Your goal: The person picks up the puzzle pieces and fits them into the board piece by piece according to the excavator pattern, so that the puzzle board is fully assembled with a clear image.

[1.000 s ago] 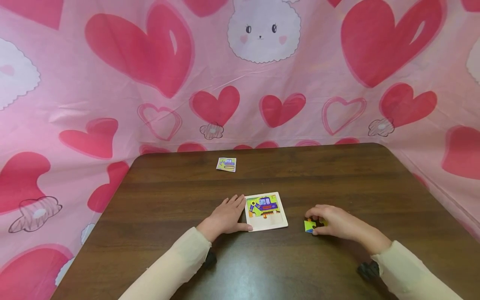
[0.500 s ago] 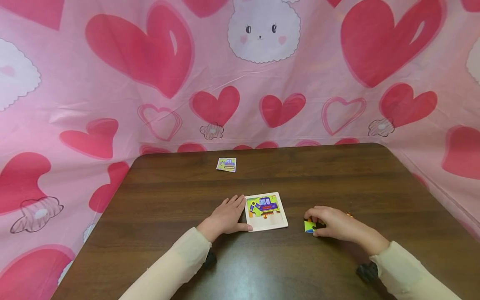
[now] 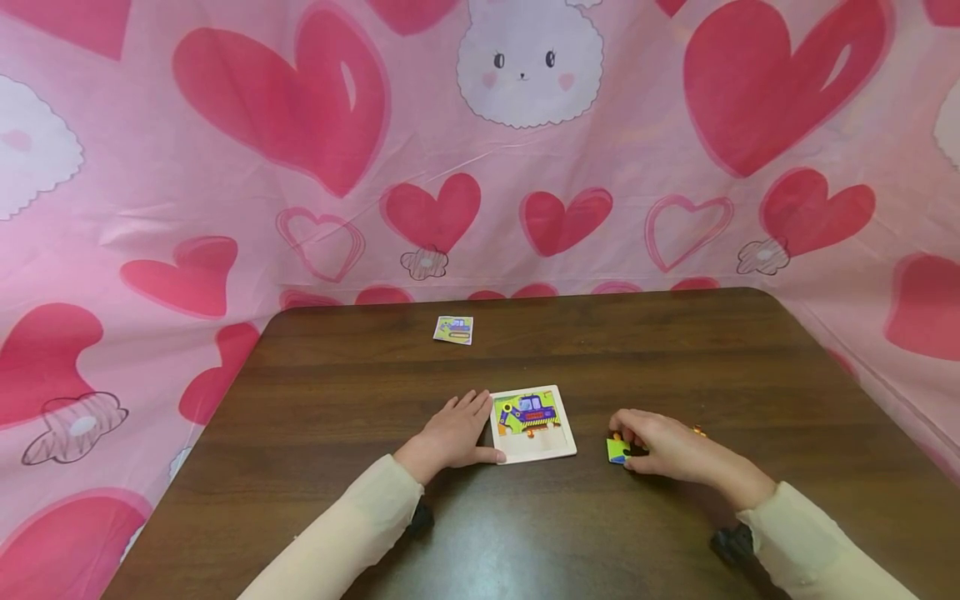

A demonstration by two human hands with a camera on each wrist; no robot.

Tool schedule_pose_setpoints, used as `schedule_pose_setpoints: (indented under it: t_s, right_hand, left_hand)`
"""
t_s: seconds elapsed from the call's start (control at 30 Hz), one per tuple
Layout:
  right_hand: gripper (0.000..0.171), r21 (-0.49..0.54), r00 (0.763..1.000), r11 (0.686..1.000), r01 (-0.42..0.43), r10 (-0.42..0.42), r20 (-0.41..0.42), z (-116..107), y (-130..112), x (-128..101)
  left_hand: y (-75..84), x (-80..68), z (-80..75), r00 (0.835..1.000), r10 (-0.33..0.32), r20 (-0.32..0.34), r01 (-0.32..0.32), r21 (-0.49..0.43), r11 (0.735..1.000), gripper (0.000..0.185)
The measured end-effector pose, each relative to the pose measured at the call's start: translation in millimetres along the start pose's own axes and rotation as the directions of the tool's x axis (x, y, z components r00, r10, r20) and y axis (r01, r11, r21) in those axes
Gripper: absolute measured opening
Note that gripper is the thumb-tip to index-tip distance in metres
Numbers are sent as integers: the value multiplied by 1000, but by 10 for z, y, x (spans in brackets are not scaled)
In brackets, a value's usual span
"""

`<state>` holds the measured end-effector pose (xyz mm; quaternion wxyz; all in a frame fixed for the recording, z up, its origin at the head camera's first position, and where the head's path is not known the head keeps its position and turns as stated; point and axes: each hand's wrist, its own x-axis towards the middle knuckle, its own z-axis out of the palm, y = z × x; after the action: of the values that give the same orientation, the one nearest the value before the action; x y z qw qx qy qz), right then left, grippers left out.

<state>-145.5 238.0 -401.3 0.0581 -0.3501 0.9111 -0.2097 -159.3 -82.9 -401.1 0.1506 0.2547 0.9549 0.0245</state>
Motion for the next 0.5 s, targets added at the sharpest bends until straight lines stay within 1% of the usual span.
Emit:
schedule_pose_setpoints:
  t_s: [0.13, 0.3, 0.5]
  right_hand:
    - [34, 7, 1000, 1000, -11, 11, -11, -7, -27, 49]
    - [35, 27, 999, 999, 21, -20, -30, 1, -79, 139]
    - [36, 63, 999, 997, 39, -39, -2, 18, -178, 261]
  left_hand:
    - [-6, 1, -2, 1000, 0, -5, 0, -7, 1000, 91]
    - [-9, -1, -5, 1000, 3, -10, -3, -9, 1000, 91]
    - [-6, -2, -4, 1000, 2, -8, -2, -12, 1000, 91]
